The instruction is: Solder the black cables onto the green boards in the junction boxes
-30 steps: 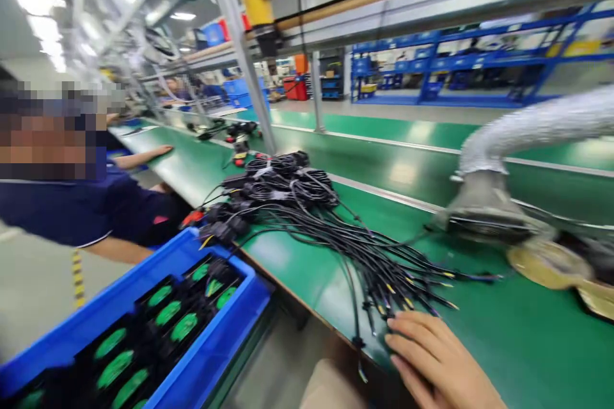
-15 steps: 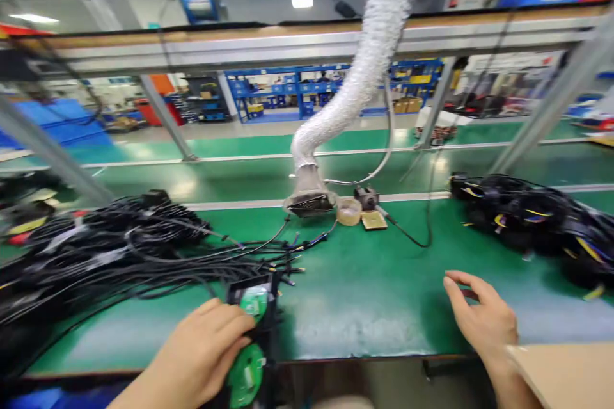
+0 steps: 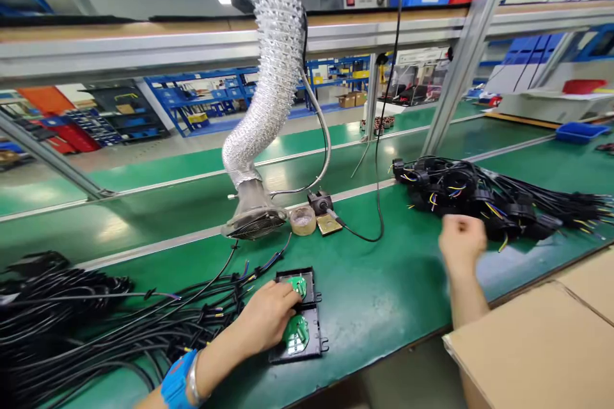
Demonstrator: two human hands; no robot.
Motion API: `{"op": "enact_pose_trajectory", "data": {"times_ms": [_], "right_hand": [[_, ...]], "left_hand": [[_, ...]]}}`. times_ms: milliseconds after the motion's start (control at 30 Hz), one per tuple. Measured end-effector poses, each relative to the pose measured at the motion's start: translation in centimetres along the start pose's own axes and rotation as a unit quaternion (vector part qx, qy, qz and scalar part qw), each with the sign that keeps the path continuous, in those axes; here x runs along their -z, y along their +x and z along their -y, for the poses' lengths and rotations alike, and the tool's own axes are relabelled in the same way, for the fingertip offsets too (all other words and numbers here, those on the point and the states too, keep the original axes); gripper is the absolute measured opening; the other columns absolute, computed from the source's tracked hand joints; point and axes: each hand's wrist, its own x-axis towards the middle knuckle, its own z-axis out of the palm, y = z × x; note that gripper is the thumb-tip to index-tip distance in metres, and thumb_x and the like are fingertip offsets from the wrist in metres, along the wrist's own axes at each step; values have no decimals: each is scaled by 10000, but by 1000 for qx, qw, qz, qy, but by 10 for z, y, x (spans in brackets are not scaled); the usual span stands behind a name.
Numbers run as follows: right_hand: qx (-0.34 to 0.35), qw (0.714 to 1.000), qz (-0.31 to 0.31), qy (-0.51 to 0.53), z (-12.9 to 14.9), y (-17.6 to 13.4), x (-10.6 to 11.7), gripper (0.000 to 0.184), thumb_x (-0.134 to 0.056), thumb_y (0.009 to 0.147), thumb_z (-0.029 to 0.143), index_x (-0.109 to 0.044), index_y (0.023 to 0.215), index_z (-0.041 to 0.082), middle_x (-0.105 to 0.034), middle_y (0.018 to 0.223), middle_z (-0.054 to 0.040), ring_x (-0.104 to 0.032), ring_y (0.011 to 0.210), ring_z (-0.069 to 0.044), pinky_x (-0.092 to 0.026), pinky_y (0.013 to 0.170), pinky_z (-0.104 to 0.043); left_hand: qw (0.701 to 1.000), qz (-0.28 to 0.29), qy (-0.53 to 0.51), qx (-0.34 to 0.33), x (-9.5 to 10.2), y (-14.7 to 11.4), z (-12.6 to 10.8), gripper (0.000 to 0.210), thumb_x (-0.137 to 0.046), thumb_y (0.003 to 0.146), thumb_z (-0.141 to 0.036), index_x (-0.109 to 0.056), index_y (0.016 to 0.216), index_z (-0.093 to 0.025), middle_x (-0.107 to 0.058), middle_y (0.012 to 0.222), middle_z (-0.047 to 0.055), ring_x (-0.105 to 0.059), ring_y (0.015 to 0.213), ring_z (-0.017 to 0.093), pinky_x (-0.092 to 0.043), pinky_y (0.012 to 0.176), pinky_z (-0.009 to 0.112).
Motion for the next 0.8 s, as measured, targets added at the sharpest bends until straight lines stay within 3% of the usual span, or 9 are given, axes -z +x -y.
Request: {"op": "enact_pose_trajectory", "data": {"times_ms": [133, 233, 333, 467, 567, 633, 700, 800], "right_hand": [[25, 994, 103, 20, 43, -36, -31, 348, -546, 845, 505, -645, 792, 175, -620, 706, -6, -568, 620, -115, -477, 626, -256], [13, 994, 106, 25, 67, -66, -37, 338, -493, 833, 491, -652, 785, 196, -640, 728, -23, -584, 635, -143, -484, 642, -273], [-5, 993, 113, 34, 86, -88, -36, 353, -483, 833, 506, -650, 790, 199, -637, 703, -24, -579, 594, -148, -485, 589, -268], [13, 981, 184, 61, 112, -101, -52, 354, -516, 820, 541, -679, 795, 228, -667, 743, -15, -617, 641, -155, -509, 601, -254], [10, 977, 203, 68, 126, -89, -80, 479, -503, 807, 585, -674, 1046, 206, -676, 1036, -77, -657, 762, -194, -542, 658, -293], [-21, 984, 170, 56, 130, -70, -102, 699, -484, 798, 605, -539, 1275, 96, -596, 1200, -194, -663, 810, -244, -552, 679, -353], [-48, 989, 132, 45, 134, -46, -120, 840, -497, 782, 609, -406, 1372, 18, -539, 1253, -264, -657, 875, -284, -553, 697, -383], [-54, 992, 99, 53, 140, -14, -140, 769, -518, 775, 581, -451, 1357, 83, -581, 1224, -203, -647, 923, -278, -549, 760, -387]], "left_hand": [[997, -29, -70, -3, 15, -31, 10, 247, -526, 839, -169, -569, 1078, -213, -608, 1080, 74, -574, 968, 239, -485, 848, 390], [990, -66, -125, 9, 22, -67, 26, 257, -503, 863, -167, -563, 1106, -223, -593, 1118, 74, -567, 1001, 227, -490, 889, 390], [981, -99, -158, 45, 20, -103, 43, 224, -486, 889, -176, -574, 1089, -227, -597, 1107, 64, -578, 1003, 200, -505, 881, 350], [968, -139, -184, 100, 10, -133, 63, 178, -513, 900, -215, -604, 1052, -228, -617, 1085, 53, -592, 1016, 187, -506, 901, 334], [960, -155, -197, 123, 2, -142, 71, 167, -531, 897, -224, -618, 1039, -228, -623, 1078, 53, -593, 1020, 186, -507, 904, 334], [958, -166, -200, 123, -5, -145, 73, 163, -541, 891, -220, -620, 1034, -223, -622, 1081, 58, -589, 1025, 189, -507, 904, 338], [958, -179, -195, 113, -13, -147, 74, 167, -554, 880, -214, -617, 1035, -220, -617, 1102, 65, -576, 1052, 202, -498, 919, 358], [959, -203, -174, 98, -24, -148, 74, 172, -554, 879, -212, -611, 1040, -226, -611, 1126, 70, -544, 1096, 228, -472, 946, 404]]}}
